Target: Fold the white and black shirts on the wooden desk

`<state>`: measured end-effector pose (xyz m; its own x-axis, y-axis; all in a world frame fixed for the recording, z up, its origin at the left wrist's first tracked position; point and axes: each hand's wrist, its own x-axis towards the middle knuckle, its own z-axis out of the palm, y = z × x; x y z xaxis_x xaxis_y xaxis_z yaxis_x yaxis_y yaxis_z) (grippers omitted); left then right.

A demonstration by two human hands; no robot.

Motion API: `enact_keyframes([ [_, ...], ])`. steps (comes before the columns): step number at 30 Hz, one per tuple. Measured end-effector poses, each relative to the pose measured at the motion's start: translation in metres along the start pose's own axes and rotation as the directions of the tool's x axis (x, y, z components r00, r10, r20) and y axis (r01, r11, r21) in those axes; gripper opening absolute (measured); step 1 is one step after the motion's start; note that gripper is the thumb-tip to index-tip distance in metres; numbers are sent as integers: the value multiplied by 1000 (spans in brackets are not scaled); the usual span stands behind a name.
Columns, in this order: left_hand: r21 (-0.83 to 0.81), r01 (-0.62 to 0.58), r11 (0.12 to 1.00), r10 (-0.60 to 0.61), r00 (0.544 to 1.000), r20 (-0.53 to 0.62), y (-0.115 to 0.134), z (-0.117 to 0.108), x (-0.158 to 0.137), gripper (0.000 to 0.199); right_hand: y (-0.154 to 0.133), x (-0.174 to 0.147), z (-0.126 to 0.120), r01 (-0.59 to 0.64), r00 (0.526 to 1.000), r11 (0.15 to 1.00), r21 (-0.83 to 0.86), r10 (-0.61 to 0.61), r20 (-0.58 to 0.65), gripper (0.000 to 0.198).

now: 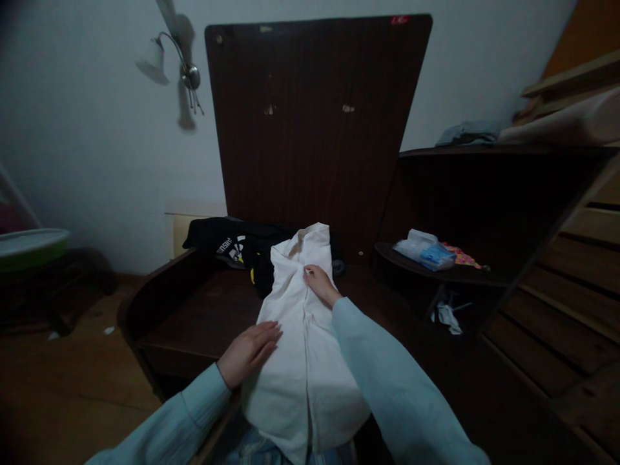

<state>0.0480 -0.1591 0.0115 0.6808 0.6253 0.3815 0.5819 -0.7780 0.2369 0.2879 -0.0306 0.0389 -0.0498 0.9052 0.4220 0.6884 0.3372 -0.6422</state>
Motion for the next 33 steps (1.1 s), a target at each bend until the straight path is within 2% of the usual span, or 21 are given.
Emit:
enact_keyframes([
  [3,108,23,994,-23,1000,-8,-14,11,-2,38,-1,-25,1,81,997,993,-84,-80,23,31],
  [6,161,27,987,-29,1000,8,-18,21,-10,42,-1,-55,13,184,982,960,-212,-172,72,33],
  [10,195,16,981,-20,1000,16,-14,21,-15,43,0,-76,25,207,975,931,-301,-172,140,36],
  [18,215,38,976,-44,999,26,-9,15,-14,42,-6,-75,24,245,968,883,-400,-199,155,37],
  [33,230,22,973,-23,1000,2,-9,17,-14,42,10,-73,32,287,958,879,-381,-270,97,34],
])
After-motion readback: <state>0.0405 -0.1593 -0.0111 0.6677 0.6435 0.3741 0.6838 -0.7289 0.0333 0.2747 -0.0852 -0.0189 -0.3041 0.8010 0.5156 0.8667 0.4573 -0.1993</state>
